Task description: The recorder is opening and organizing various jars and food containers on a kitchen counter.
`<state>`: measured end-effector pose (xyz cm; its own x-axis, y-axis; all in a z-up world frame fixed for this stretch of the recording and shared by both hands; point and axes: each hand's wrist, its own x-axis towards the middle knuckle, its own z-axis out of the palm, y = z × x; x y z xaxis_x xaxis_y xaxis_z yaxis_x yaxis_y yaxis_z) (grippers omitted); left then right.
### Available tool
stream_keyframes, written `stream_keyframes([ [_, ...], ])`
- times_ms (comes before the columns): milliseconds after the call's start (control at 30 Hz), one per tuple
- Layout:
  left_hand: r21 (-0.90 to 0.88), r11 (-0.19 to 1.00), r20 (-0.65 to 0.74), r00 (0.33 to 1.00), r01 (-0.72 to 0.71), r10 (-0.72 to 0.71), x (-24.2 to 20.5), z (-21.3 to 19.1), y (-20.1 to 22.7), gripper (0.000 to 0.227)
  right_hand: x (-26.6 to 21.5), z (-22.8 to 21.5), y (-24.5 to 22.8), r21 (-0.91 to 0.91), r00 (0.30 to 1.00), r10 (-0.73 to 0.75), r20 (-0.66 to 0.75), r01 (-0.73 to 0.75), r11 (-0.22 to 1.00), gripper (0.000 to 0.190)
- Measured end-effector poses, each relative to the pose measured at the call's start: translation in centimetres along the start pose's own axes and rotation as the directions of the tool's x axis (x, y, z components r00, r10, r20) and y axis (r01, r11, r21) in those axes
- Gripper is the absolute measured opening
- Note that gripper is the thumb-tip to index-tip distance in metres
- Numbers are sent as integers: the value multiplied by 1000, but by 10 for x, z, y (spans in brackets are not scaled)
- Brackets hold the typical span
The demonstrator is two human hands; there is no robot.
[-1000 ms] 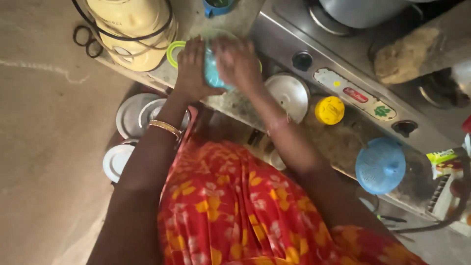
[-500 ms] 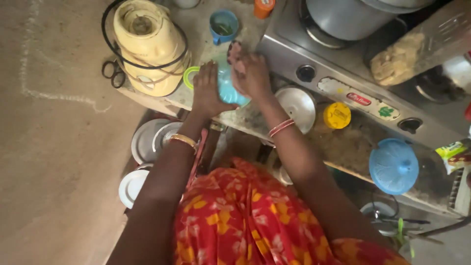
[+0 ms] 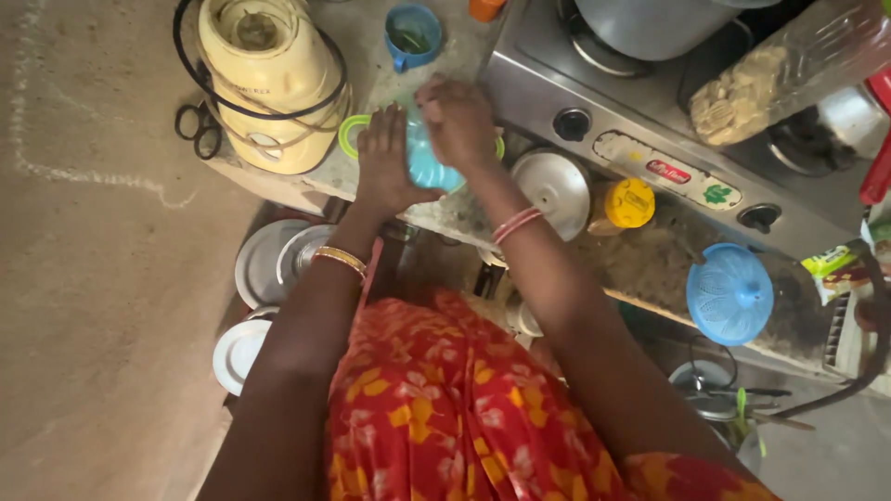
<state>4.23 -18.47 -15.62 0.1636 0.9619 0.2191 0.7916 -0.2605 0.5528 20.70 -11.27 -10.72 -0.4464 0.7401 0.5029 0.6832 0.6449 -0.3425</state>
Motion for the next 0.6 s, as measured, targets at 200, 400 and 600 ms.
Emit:
stream_keyframes([
  [200, -131, 991, -70, 997, 25, -35, -3, -6, 7, 146, 20, -22, -10, -104, 976, -141, 166, 160, 982, 25],
  [400, -56, 992, -11, 993, 114, -115, 4, -20, 19, 145, -36, -45, 15, -321, 962, 21, 272, 70, 944, 33],
  [600, -47, 999, -136, 991, -9, 2, -2, -2, 8, 141, -68, -63, -10, -78, 881, 276, 384, -267, 961, 40],
])
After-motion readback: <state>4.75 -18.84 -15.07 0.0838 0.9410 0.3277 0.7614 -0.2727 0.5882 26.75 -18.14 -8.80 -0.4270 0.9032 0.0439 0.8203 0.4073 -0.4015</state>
